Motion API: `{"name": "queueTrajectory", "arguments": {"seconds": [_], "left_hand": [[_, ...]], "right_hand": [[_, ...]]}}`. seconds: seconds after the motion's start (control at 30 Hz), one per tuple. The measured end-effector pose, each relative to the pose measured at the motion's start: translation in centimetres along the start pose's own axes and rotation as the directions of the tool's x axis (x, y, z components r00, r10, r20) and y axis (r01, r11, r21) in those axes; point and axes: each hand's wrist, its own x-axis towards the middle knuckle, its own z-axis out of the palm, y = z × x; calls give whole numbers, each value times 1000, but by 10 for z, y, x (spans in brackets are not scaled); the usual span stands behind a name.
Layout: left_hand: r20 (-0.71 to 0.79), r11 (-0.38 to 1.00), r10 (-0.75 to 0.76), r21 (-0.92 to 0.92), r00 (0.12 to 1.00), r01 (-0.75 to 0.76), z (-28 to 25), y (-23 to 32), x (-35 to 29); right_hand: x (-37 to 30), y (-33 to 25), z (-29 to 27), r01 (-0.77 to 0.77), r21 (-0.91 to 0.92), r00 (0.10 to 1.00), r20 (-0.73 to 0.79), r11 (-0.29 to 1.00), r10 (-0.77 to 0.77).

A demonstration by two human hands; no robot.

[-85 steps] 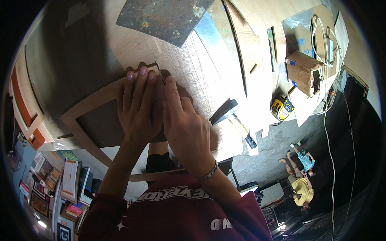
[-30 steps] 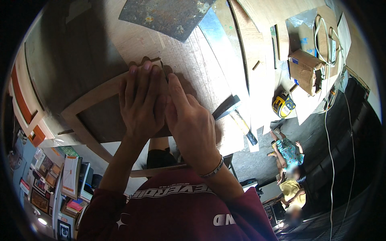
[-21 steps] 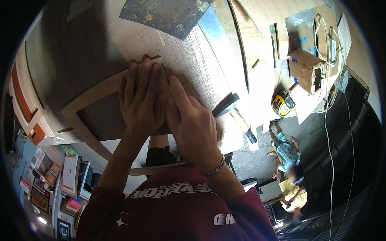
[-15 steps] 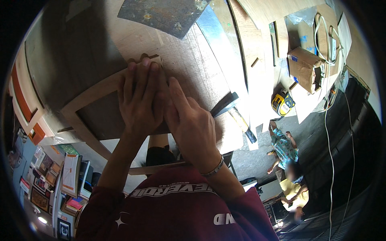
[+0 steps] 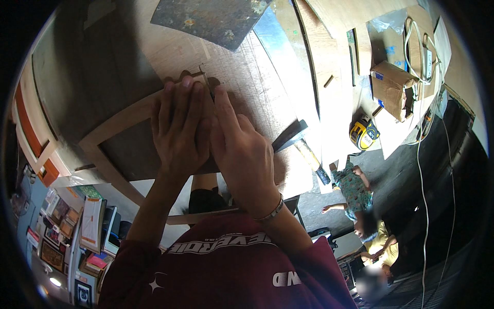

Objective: The person assembles a rectangular wooden frame by joining four pieces at the corners. They use a hammer to tap the joints and a sanding block to smooth the edges. The person repeatedly inspects the frame and adjusts the joints for alignment.

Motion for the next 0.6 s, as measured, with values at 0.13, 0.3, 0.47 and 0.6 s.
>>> {"name": "queueTrajectory", "arguments": {"seconds": [0.13, 0.3, 0.47, 0.6], "left_hand": [[-22, 1000, -4, 2, 1000, 4, 2, 1, -1], [-21, 1000, 0, 9, 1000, 1, 3, 0, -1], [-8, 1000, -10, -10, 1000, 10, 2, 1, -1], [-7, 1000, -3, -2, 1000, 3, 1, 1, -1]], "right_hand": [[0, -1, 2, -25, -2, 1000, 10, 1000, 25], [1, -1, 2, -30, 24, 999, 14, 999, 30], [-1, 3, 4, 59, -31, 998, -16, 998, -60], [0, -2, -2, -8, 15, 999, 34, 1000, 7]]}}
